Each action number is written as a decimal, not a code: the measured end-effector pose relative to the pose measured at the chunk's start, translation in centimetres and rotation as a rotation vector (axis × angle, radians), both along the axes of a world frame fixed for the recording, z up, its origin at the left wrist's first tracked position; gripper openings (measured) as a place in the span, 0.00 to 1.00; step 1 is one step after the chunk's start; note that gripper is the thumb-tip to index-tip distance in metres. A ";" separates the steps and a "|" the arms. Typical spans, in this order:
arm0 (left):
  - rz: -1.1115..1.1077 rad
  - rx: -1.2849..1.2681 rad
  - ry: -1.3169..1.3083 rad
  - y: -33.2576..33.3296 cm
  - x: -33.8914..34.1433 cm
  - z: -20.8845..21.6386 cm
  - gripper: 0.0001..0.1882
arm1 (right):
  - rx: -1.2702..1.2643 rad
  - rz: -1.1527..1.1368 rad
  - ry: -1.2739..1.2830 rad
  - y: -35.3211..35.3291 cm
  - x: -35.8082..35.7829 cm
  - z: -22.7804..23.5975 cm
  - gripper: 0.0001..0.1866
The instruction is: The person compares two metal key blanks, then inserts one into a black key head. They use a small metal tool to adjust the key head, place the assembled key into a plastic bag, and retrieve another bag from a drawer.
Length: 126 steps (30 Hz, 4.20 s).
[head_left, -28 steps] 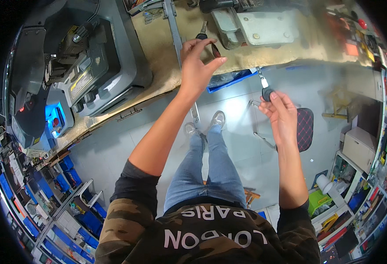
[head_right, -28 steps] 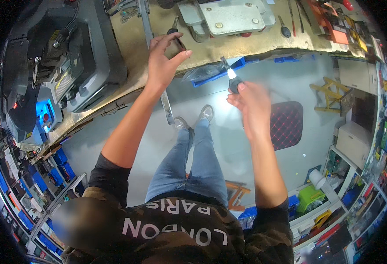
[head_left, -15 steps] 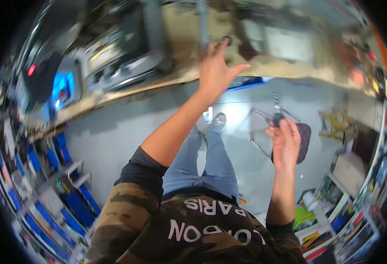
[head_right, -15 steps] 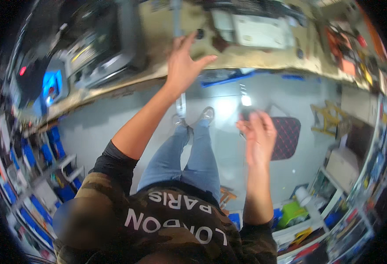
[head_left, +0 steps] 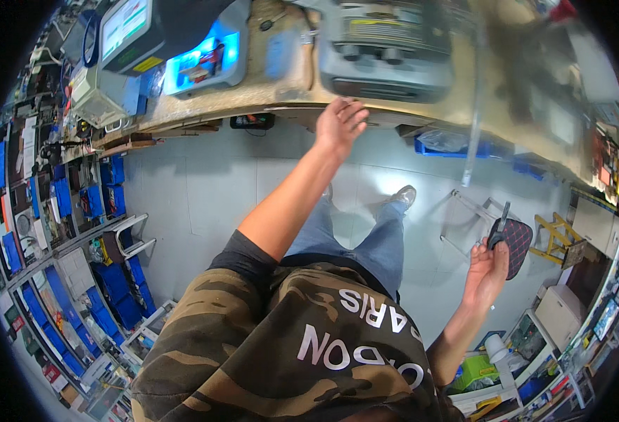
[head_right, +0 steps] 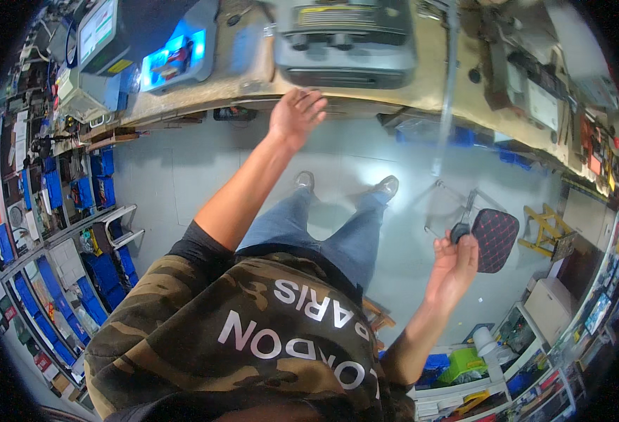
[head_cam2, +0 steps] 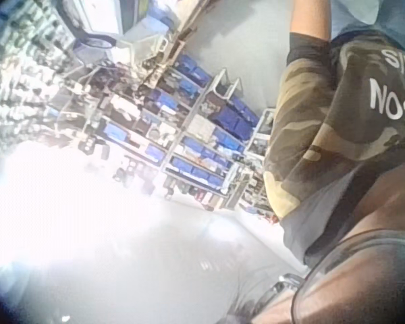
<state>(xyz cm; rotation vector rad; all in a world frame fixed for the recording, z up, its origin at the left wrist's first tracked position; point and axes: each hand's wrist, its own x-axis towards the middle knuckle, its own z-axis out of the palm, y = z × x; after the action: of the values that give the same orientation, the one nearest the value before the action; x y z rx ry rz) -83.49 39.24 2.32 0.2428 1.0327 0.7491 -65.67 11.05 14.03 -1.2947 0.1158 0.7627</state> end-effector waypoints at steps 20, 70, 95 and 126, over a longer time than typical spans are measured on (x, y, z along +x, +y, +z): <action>0.343 -0.574 -0.184 -0.1 -0.4 -10.5 0.35 | -0.046 -0.024 0.117 1.5 -14.6 -0.3 0.09; -0.702 1.651 1.144 -3.1 -16.6 -7.4 0.06 | -0.047 0.016 0.119 -6.0 -17.9 -7.5 0.09; -1.119 2.309 1.371 0.0 -5.3 -9.2 0.22 | -0.042 -0.053 0.083 -5.6 -19.4 -11.3 0.09; -1.502 2.270 0.435 -3.1 -2.8 -12.8 0.17 | -0.051 -0.013 0.081 -8.7 -14.7 -13.4 0.10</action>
<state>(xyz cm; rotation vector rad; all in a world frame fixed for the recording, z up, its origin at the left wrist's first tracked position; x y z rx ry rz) -86.33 36.14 -10.52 2.7702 -0.3607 0.0334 -80.33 2.39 0.61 -1.3106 0.2104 0.8055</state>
